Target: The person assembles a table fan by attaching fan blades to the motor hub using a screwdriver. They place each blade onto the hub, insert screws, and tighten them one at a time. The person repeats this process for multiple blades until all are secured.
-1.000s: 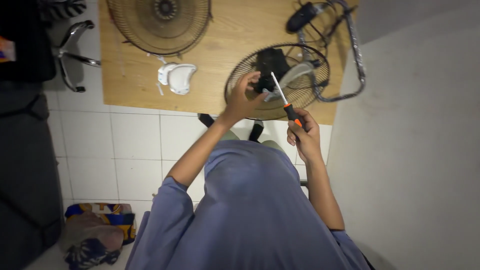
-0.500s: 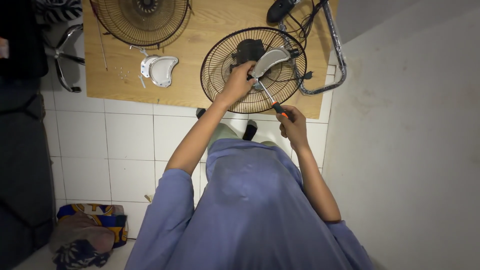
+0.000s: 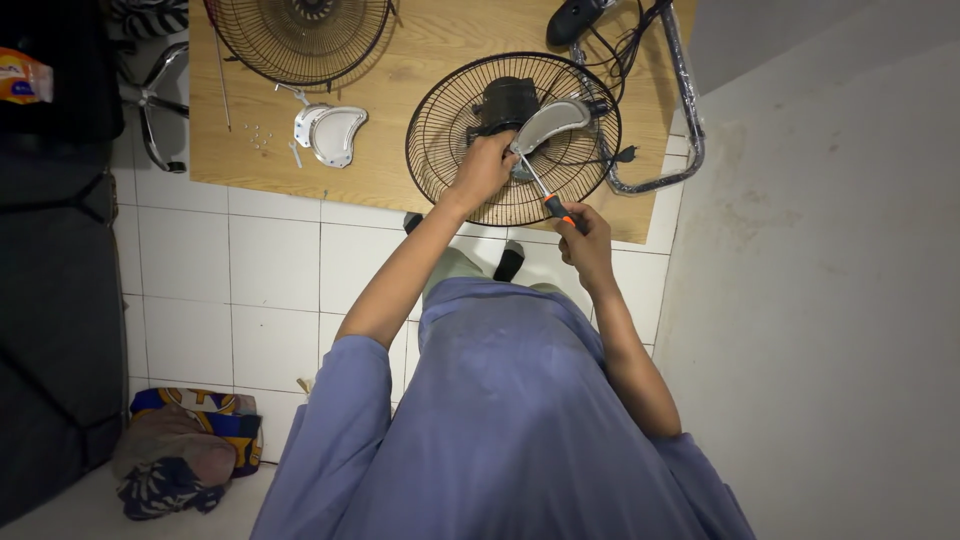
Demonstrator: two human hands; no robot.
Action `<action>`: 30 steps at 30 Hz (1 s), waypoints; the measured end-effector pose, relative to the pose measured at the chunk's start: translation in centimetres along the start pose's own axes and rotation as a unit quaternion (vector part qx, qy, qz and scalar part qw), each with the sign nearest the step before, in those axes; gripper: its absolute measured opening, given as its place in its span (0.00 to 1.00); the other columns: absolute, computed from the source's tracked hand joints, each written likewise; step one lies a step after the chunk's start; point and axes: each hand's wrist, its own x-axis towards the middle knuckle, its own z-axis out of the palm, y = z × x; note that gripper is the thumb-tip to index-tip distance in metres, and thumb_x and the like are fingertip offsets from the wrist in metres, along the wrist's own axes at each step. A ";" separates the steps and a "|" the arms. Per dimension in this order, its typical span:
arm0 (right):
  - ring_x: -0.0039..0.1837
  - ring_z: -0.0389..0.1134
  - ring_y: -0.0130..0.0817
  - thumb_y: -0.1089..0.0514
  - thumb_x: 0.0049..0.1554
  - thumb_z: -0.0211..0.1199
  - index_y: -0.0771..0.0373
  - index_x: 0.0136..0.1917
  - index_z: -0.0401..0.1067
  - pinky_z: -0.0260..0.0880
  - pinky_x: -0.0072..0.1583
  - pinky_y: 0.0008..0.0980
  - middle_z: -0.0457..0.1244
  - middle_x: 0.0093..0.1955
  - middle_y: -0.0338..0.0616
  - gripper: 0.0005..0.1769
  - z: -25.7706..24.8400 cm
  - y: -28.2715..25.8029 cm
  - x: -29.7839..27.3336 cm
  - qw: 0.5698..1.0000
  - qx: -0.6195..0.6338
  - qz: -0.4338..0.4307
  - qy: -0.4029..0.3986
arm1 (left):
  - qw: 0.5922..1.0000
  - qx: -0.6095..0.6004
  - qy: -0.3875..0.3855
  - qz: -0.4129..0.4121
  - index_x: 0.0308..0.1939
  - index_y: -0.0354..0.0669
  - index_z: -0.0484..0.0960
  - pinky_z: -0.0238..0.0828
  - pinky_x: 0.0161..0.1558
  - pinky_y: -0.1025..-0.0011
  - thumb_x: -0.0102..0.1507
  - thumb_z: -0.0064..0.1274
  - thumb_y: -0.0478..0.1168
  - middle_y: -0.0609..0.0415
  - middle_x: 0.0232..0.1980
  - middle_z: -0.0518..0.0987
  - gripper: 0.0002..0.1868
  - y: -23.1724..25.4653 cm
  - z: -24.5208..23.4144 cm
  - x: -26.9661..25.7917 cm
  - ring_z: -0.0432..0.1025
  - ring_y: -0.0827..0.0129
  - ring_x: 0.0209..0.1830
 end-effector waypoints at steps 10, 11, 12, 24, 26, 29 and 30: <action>0.30 0.54 0.18 0.65 0.57 0.64 0.67 0.61 0.71 0.48 0.29 0.21 0.58 0.34 0.32 0.18 -0.5 -0.6 0.0 1.000 0.006 0.007 -0.015 | 1.000 0.008 -0.011 -0.008 0.50 0.33 0.81 0.74 0.43 0.56 0.61 0.58 0.30 0.34 0.38 0.82 0.13 0.5 -0.1 0.1 0.78 0.41 0.41; 0.30 0.55 0.18 0.64 0.58 0.65 0.67 0.62 0.71 0.49 0.30 0.21 0.58 0.35 0.34 0.19 -0.6 -0.7 0.1 0.999 0.025 0.012 -0.024 | 1.000 0.008 -0.012 -0.005 0.50 0.33 0.81 0.74 0.43 0.56 0.61 0.58 0.30 0.34 0.38 0.82 0.13 0.5 -0.1 0.2 0.79 0.42 0.41; 0.31 0.55 0.18 0.63 0.58 0.65 0.68 0.63 0.71 0.51 0.30 0.21 0.58 0.36 0.35 0.20 -0.9 -0.7 0.1 0.998 0.044 0.016 -0.032 | 1.000 0.008 -0.013 -0.003 0.50 0.33 0.81 0.75 0.43 0.56 0.62 0.58 0.30 0.34 0.39 0.82 0.13 0.4 -0.1 0.2 0.79 0.42 0.42; 0.27 0.47 0.18 0.51 0.69 0.58 0.67 0.50 0.63 0.45 0.27 0.23 0.61 0.39 0.40 0.16 -2.2 -0.6 1.1 0.983 0.131 0.100 -0.080 | 0.995 0.016 0.090 0.049 0.41 0.33 0.85 0.71 0.45 0.53 0.63 0.56 0.32 0.37 0.39 0.82 0.06 -1.4 3.4 0.2 0.76 0.42 0.42; 0.25 0.46 0.17 0.53 0.65 0.58 0.66 0.52 0.70 0.43 0.26 0.23 0.60 0.35 0.37 0.13 -1.3 -0.9 0.7 0.989 0.097 0.100 -0.047 | 0.994 0.023 0.095 0.038 0.39 0.32 0.83 0.71 0.46 0.53 0.63 0.54 0.30 0.37 0.39 0.81 0.04 -2.0 4.0 0.3 0.76 0.42 0.43; 0.24 0.46 0.16 0.56 0.62 0.60 0.66 0.58 0.74 0.42 0.25 0.23 0.58 0.31 0.33 0.14 -0.5 -1.7 0.0 0.995 0.055 0.081 -0.028 | 0.995 0.031 0.089 0.014 0.37 0.31 0.81 0.71 0.46 0.53 0.63 0.53 0.30 0.36 0.39 0.80 0.03 -2.5 4.6 0.4 0.75 0.42 0.42; 0.24 0.46 0.16 0.57 0.62 0.60 0.66 0.60 0.75 0.42 0.25 0.23 0.57 0.30 0.32 0.16 -0.2 -2.0 -0.2 0.996 0.044 0.071 -0.027 | 0.996 0.034 0.085 0.004 0.36 0.30 0.81 0.71 0.46 0.53 0.64 0.53 0.30 0.36 0.39 0.80 0.04 -2.7 4.6 0.4 0.75 0.42 0.42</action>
